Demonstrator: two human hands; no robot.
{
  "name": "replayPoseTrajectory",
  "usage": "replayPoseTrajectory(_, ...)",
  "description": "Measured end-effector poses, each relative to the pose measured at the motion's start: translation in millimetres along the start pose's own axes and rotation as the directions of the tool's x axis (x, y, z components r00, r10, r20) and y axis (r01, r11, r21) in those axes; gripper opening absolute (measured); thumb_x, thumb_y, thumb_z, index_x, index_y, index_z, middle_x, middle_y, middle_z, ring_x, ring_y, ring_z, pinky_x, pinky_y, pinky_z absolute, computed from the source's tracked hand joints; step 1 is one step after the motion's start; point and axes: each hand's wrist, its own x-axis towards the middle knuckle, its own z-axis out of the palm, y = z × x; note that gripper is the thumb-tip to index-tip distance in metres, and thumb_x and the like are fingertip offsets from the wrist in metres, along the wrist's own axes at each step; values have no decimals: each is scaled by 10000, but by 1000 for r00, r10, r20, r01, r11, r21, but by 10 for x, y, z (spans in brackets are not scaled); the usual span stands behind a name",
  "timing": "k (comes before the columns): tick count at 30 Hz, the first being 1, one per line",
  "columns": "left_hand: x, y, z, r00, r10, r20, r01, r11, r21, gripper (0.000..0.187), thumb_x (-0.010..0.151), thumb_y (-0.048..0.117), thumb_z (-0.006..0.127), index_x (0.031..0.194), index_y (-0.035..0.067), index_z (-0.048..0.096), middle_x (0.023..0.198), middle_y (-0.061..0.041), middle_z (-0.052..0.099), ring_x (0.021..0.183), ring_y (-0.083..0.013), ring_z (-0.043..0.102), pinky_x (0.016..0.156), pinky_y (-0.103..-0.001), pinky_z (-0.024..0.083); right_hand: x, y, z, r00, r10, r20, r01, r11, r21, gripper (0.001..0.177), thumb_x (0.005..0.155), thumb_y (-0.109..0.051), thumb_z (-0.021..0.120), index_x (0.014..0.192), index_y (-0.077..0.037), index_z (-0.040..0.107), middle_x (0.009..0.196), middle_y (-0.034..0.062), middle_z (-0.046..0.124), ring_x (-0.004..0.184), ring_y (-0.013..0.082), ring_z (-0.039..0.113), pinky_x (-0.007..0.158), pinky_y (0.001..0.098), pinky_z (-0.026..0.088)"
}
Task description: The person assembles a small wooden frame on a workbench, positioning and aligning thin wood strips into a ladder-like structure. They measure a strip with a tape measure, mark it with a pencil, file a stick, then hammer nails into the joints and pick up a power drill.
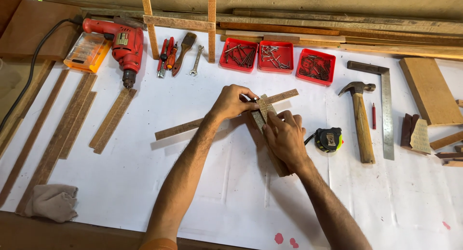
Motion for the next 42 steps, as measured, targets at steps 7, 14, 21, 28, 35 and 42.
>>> replayPoseTrajectory(7, 296, -173, -184, 980, 84, 183, -77, 996, -44, 328, 737, 218, 923, 1027, 105, 818, 930, -38, 819, 837, -99, 768, 761, -265, 623, -92, -108, 272, 998, 24, -62, -14, 987, 163, 464, 931, -274, 720, 1325, -36, 659, 1115, 169, 644, 1031, 348, 537, 873, 459, 513)
replayPoseTrajectory(14, 403, -204, -250, 944, 125, 304, -133, 991, 6, 328, 751, 205, 909, 1051, 114, 811, 971, -36, 817, 877, -106, 770, 824, -265, 621, -99, -277, 457, 988, 33, -149, -19, 996, 93, 492, 934, -270, 718, 1297, 51, 635, 1069, 213, 607, 987, 358, 521, 844, 490, 496)
replayPoseTrajectory(21, 271, -14, -285, 966, 111, 235, -155, 972, 177, 315, 788, 182, 859, 1094, 135, 799, 1080, -54, 793, 991, -161, 751, 920, -338, 594, -36, -408, 556, 983, 95, -158, -84, 994, 74, 459, 932, -282, 711, 1259, 34, 653, 1070, 220, 607, 1019, 360, 529, 892, 502, 490)
replayPoseTrajectory(28, -134, 248, -38, 956, 281, -82, -228, 890, 396, 287, 721, 139, 854, 998, 117, 785, 1058, -46, 758, 1056, -272, 656, 959, -465, 486, -23, -350, 572, 973, 93, -212, -81, 995, 62, 457, 918, -281, 719, 1248, 31, 665, 1081, 231, 619, 1042, 397, 536, 887, 519, 494)
replayPoseTrajectory(35, -409, 479, 96, 953, 233, -194, -106, 855, 507, 260, 785, 340, 823, 922, 122, 789, 1058, -48, 740, 1034, -273, 625, 894, -482, 450, 247, 41, 281, 997, 11, -76, -14, 999, -46, 250, 885, -227, 750, 1113, -125, 773, 1109, 103, 680, 1109, 304, 601, 960, 453, 519)
replayPoseTrajectory(42, -455, 346, 242, 869, 340, -360, -140, 866, 481, 266, 717, 302, 832, 899, 115, 784, 1012, -24, 760, 1036, -275, 599, 911, -486, 422, 588, 389, 49, 910, -387, -149, 382, 922, -60, 412, 865, -218, 789, 1232, -34, 754, 1145, 135, 708, 1126, 333, 622, 883, 533, 465)
